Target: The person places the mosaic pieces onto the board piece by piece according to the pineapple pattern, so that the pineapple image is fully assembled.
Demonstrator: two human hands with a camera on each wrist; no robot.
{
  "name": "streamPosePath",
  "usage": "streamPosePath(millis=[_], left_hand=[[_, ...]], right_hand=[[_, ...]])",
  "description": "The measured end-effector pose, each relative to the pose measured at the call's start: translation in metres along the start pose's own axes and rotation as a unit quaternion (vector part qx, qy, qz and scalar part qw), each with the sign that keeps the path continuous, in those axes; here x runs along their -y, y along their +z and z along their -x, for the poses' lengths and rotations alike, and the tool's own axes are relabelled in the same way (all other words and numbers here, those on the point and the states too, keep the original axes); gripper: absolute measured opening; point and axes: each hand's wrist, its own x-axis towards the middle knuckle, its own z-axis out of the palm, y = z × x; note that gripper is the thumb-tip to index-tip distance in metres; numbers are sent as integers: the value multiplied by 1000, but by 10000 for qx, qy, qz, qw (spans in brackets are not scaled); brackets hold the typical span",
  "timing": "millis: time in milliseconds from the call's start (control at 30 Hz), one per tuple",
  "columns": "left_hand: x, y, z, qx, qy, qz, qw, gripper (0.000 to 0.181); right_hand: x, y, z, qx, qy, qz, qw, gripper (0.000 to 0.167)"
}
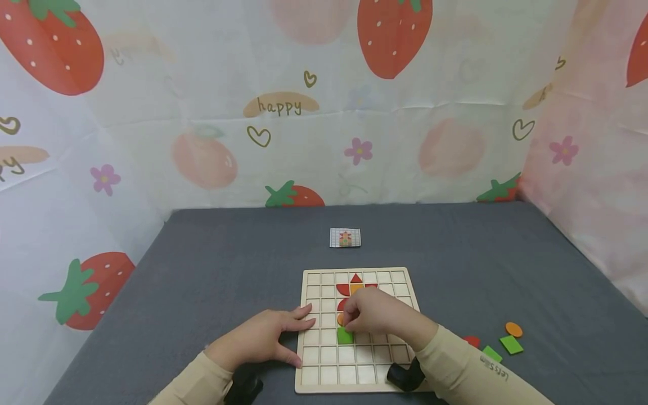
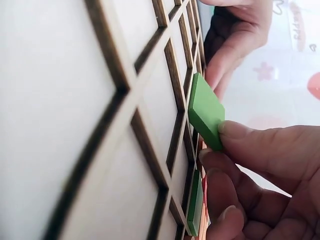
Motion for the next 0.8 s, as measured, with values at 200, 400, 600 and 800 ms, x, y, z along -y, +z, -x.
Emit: streamPosePath(millis=[200, 400, 600, 800], left_hand=[[-1, -1, 0, 42, -50, -11, 10000, 77], [2, 1, -1, 2, 5, -35, 10000, 77], [2, 1, 0, -57, 68, -20, 10000, 78], [1, 1, 0, -27, 2, -33, 10000, 77]], right_hand=[[0, 1, -1, -30, -30, 41, 10000, 21], [-1, 3, -3, -70, -102, 179, 9998, 23], [-3, 0, -3, 2, -123, 207, 9997, 21], [-9, -13, 1, 190, -116, -391, 9990, 12]])
